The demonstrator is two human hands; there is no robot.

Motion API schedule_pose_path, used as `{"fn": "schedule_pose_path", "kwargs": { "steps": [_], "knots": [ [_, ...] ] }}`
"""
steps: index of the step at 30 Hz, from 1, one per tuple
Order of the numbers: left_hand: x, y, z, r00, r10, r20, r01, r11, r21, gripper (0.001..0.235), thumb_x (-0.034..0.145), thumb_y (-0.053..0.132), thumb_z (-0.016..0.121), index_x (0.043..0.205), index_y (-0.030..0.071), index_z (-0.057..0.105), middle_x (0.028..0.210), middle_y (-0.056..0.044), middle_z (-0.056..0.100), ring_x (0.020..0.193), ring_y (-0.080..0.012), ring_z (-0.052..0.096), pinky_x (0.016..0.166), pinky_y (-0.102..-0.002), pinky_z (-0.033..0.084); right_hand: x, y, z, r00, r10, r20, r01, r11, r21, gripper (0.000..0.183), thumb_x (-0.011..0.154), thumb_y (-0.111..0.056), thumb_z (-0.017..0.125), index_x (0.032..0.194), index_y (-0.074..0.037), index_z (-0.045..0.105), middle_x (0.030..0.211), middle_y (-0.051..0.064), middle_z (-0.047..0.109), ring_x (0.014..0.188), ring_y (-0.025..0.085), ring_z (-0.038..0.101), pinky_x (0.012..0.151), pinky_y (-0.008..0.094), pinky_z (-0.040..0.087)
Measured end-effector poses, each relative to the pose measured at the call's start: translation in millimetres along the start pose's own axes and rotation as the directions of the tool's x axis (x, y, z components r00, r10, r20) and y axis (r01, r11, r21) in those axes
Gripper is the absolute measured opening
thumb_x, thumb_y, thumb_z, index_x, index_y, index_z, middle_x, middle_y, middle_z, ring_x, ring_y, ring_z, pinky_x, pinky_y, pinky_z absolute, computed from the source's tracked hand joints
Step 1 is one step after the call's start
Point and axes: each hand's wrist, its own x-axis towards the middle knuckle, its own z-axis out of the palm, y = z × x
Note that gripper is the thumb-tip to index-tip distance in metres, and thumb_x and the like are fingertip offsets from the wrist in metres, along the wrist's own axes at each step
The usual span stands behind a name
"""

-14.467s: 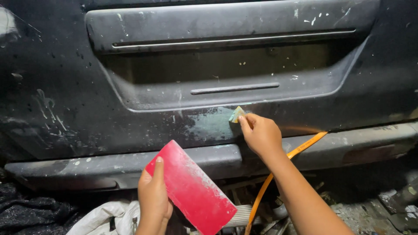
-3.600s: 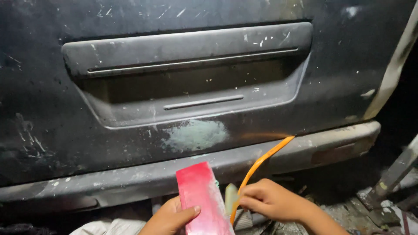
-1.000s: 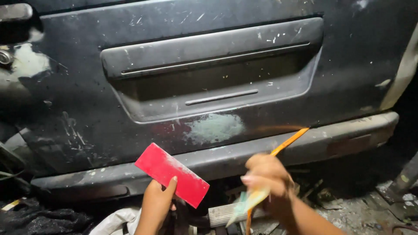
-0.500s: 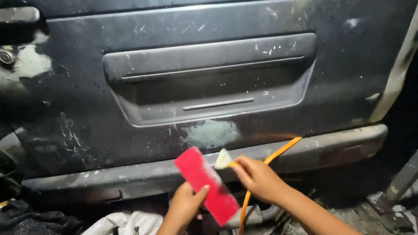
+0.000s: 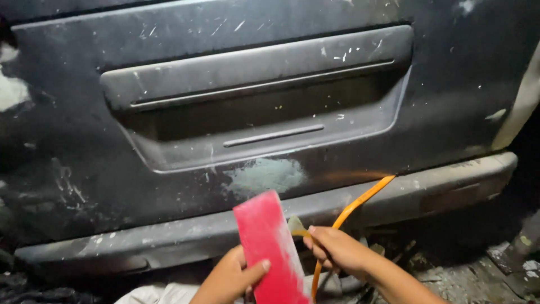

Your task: The person applies a light-colored body filler to a damaged area on a car bumper using a small yellow scraper and a red sanding block. They spread the filler over the surface and then smooth it out with the sanding block.

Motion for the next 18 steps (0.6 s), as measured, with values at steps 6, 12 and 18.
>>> {"fn": "schedule_pose_path", "kwargs": {
  "steps": [6,12,18],
  "knots": [
    [2.7,9.1,0.4,0.964,-0.267,-0.01,0.256,0.911,0.322,0.032,0.09,0.036,0.072,0.111,0.012,0.07,0.078,-0.003,0.074,0.052,-0.0087,0.06,0.047,-0.021,0.045,-32.6,-26.1,5.2,0.963,0.029,0.266,-0.179,0.81,0.559,0.041,0.111,-0.04,0.04,0.085,-0.008,0.042,0.057,-0.006,0.013,0.044,0.007,0.008,0.041,0.026,0.003],
    [10.2,-3.9,0.4,0.996,-0.061,0.062,0.075,0.963,-0.259,0.035,0.087,0.021,0.075,0.113,-0.001,0.069,0.093,-0.011,0.074,0.073,-0.0145,0.065,0.065,-0.025,0.049,-24.9,-29.6,-5.6,0.739,-0.645,0.195,0.587,0.474,-0.656,0.028,0.098,-0.04,0.049,0.099,-0.02,0.067,0.074,-0.004,0.07,0.06,0.019,0.069,0.058,0.032,0.048],
    [-0.2,-9.9,-2.2,0.91,-0.117,-0.398,-0.179,0.756,-0.63,0.047,0.091,0.017,0.064,0.133,-0.002,0.072,0.081,-0.016,0.072,0.06,-0.0212,0.066,0.052,-0.029,0.05,9.2,-6.6,-17.4,0.937,-0.316,-0.148,0.071,0.589,-0.805,0.032,0.1,-0.047,0.042,0.09,-0.026,0.064,0.076,-0.005,0.074,0.074,0.019,0.072,0.069,0.033,0.05]
  ]
}}
